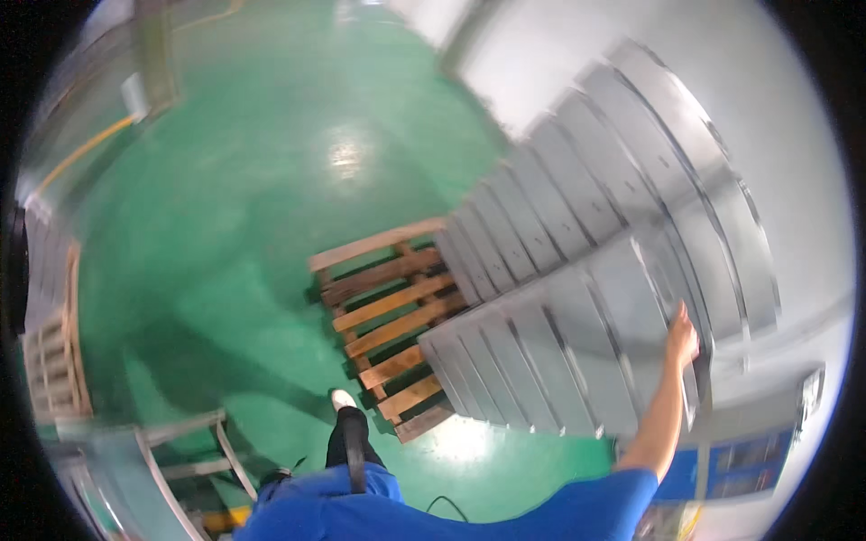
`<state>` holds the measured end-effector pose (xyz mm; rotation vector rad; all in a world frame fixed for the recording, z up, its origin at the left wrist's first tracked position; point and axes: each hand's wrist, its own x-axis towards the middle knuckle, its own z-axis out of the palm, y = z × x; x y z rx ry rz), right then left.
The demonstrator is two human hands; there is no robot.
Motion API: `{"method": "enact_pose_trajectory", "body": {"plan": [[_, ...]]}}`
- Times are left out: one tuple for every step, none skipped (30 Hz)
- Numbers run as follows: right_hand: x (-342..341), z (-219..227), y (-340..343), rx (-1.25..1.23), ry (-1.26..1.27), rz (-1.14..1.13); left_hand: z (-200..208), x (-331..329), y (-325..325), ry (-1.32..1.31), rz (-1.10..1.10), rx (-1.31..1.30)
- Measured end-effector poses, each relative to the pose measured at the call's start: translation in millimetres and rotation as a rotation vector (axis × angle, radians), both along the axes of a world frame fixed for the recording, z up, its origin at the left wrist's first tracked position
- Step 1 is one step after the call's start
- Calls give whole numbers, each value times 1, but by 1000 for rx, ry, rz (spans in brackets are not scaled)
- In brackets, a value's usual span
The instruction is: Apply green adhesive pads to specific locations inside a metal casing.
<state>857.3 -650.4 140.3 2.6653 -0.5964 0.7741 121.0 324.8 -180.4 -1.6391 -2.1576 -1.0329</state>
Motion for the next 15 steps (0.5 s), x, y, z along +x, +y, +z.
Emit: {"method": "enact_pose_trajectory", "body": {"plan": [[-2,-8,-27,-6,65,-125,2,-18,11,4,-11,-23],[-8,-13,-67,-79,48,-74,-2,-22,20,-48,-30,-44],[4,-3,-55,-5,26,-68,0,-29,19,-100,-45,-43],[-15,38,-31,32,-13,-102,-15,0,16,-334,-119,-43],[-45,111,15,5,-60,-17,-30,92,-19,-606,-168,-84],[-49,144,38,40,-67,55,-14,128,-41,-703,-192,-87],[-43,164,43,-42,-248,207,3,151,-66,-808,-187,-66],[-40,181,59,-23,-211,295,25,162,-72,-896,-199,-40],[-39,201,77,-4,-175,386,31,161,-73,-984,-206,-13],[-41,221,94,13,-138,473,26,156,-78,-1075,-203,15],[-60,214,157,-66,-246,619,33,142,-87,-1152,-190,51],[-80,212,198,-37,-251,691,70,160,-116,-1102,-135,45],[-107,216,236,-18,-253,748,51,134,-108,-1013,-322,133],[-130,224,268,104,-142,751,29,104,-97,-1292,-377,92],[-150,213,302,94,-99,901,44,119,-125,-1145,-470,176]]}}
